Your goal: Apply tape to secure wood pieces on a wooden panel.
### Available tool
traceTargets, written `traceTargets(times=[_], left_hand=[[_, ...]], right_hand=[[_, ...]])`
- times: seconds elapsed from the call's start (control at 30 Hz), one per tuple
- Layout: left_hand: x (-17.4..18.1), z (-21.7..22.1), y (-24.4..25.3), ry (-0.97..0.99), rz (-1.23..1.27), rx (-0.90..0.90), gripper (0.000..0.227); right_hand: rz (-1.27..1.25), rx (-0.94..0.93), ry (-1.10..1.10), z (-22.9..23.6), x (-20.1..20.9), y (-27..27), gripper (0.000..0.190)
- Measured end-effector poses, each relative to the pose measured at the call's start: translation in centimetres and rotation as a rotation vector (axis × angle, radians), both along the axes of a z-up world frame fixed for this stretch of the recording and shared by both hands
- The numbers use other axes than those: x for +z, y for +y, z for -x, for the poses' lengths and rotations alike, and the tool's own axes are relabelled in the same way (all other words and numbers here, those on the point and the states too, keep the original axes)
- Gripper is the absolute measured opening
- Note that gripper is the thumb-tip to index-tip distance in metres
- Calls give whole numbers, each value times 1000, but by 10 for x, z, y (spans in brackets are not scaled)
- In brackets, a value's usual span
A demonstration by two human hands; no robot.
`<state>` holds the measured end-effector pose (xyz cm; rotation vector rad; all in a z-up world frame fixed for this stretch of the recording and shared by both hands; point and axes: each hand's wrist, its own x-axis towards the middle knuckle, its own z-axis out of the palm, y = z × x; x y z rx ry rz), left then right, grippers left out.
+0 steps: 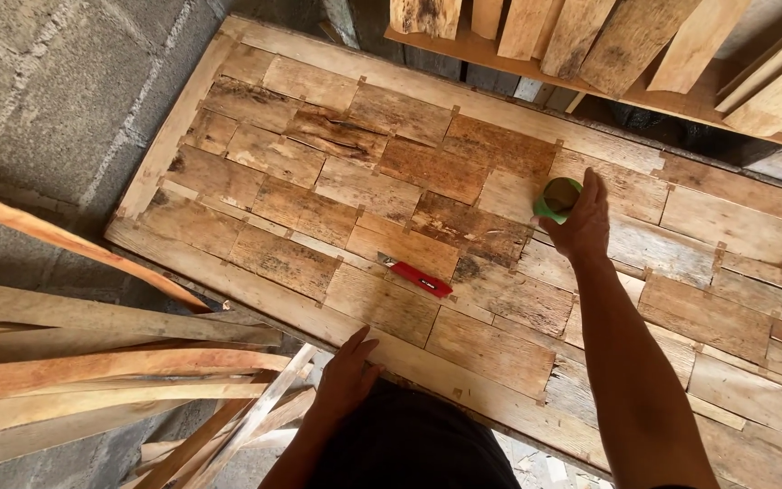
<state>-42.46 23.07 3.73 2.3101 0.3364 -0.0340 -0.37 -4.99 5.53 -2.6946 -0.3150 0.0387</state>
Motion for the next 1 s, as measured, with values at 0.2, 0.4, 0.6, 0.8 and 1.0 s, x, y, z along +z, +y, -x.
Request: traceTargets(times=[0.2, 0.4, 0.6, 0.8, 1.0], left_hand=[[10, -8, -7, 130, 54, 55, 50], [-21, -11, -11, -83, -134, -127, 56], [-16, -11, -11, -48, -96, -181, 65], [-23, -5, -1, -49, -77, -226, 70], [-46, 7, 27, -189, -222, -233, 85]], right_hand=[[-76, 95, -375, 57, -17, 24, 76], [-235, 528, -98, 142, -40, 97, 30], [-16, 518, -21, 183, -52, 135, 43], [165, 443, -22, 194, -38, 141, 30], [0, 257, -45, 223, -30, 121, 28]])
